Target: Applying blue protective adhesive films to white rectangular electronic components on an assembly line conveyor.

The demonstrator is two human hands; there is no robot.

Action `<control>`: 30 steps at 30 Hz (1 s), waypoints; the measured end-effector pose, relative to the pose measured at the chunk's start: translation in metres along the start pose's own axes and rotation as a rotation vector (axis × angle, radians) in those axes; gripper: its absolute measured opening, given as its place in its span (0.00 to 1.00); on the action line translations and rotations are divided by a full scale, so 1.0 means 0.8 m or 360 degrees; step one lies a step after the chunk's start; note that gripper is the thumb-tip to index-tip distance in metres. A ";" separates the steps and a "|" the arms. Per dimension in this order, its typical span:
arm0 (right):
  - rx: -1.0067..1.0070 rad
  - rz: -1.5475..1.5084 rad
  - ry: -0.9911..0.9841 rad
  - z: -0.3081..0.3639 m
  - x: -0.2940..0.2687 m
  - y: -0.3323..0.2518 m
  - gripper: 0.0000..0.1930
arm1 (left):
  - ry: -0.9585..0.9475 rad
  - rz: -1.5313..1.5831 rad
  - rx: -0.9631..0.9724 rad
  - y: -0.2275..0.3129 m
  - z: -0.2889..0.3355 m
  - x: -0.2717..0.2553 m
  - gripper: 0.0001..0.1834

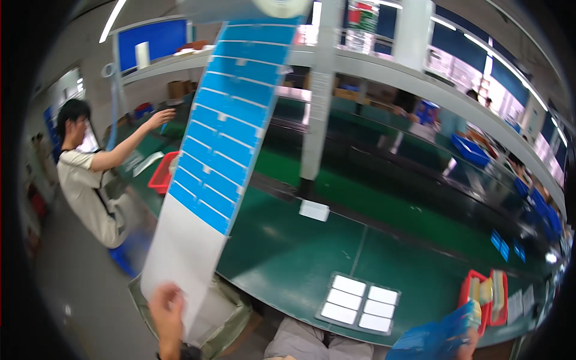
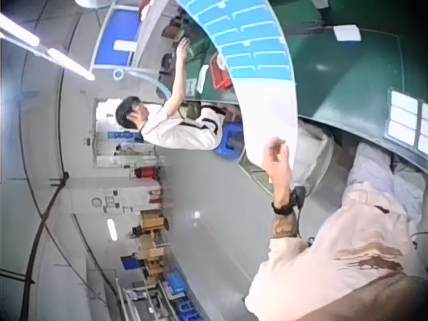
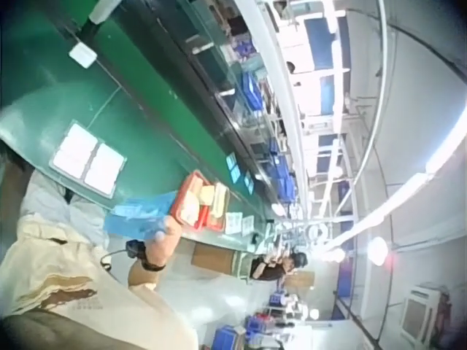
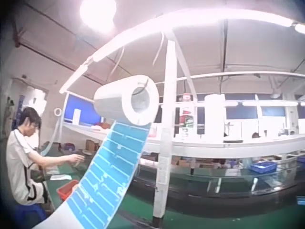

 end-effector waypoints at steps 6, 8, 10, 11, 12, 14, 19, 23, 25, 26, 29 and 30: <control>-0.0266 0.0877 -0.1001 0.028 0.134 0.019 0.09 | -0.1900 0.1520 -0.1656 0.043 0.218 0.246 0.36; -0.0341 0.1043 -0.1158 0.040 0.175 0.016 0.12 | -0.1995 0.1756 -0.1787 0.050 0.243 0.268 0.37; -0.0324 0.1151 -0.1164 0.053 0.193 0.031 0.14 | -0.1536 0.1268 -0.1649 0.039 0.249 0.266 0.36; -0.0326 0.1098 -0.1243 0.057 0.200 0.040 0.18 | -0.1364 0.1988 -0.2387 0.005 0.264 0.278 0.35; -0.0327 0.1043 -0.1320 0.059 0.203 0.048 0.23 | -0.1374 0.1956 -0.2412 -0.022 0.268 0.281 0.35; -0.0259 0.0847 -0.1351 0.045 0.195 0.048 0.27 | -0.1409 0.1881 -0.2381 -0.033 0.259 0.276 0.34; 0.0024 0.0932 -0.0573 0.001 0.098 0.060 0.35 | -0.1463 0.1800 -0.2272 -0.039 0.246 0.282 0.31; 0.1093 0.0503 -0.0796 0.038 0.047 0.127 0.21 | -0.1459 0.1797 -0.2175 -0.036 0.243 0.302 0.29; 0.1187 0.0551 -0.0803 0.039 0.044 0.119 0.13 | -0.1442 0.1763 -0.2104 -0.032 0.234 0.301 0.28; 0.1292 0.0601 -0.0804 0.032 0.054 0.115 0.07 | -0.1423 0.1736 -0.2089 -0.035 0.224 0.301 0.28; 0.1193 0.0552 -0.0567 0.012 0.072 0.110 0.15 | -0.1411 0.1655 -0.1981 -0.028 0.196 0.301 0.26; 0.1061 0.0501 -0.0519 0.008 0.072 0.111 0.17 | -0.1415 0.1627 -0.1937 -0.024 0.187 0.301 0.26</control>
Point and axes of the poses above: each hand's wrist, its own z-axis away from the middle knuckle, its own x-axis out of the palm, y = z × x, the point moved 4 cm from there along -z, towards the middle knuckle, and after that the axes turned 1 degree about -z, right-handed, at the moved point
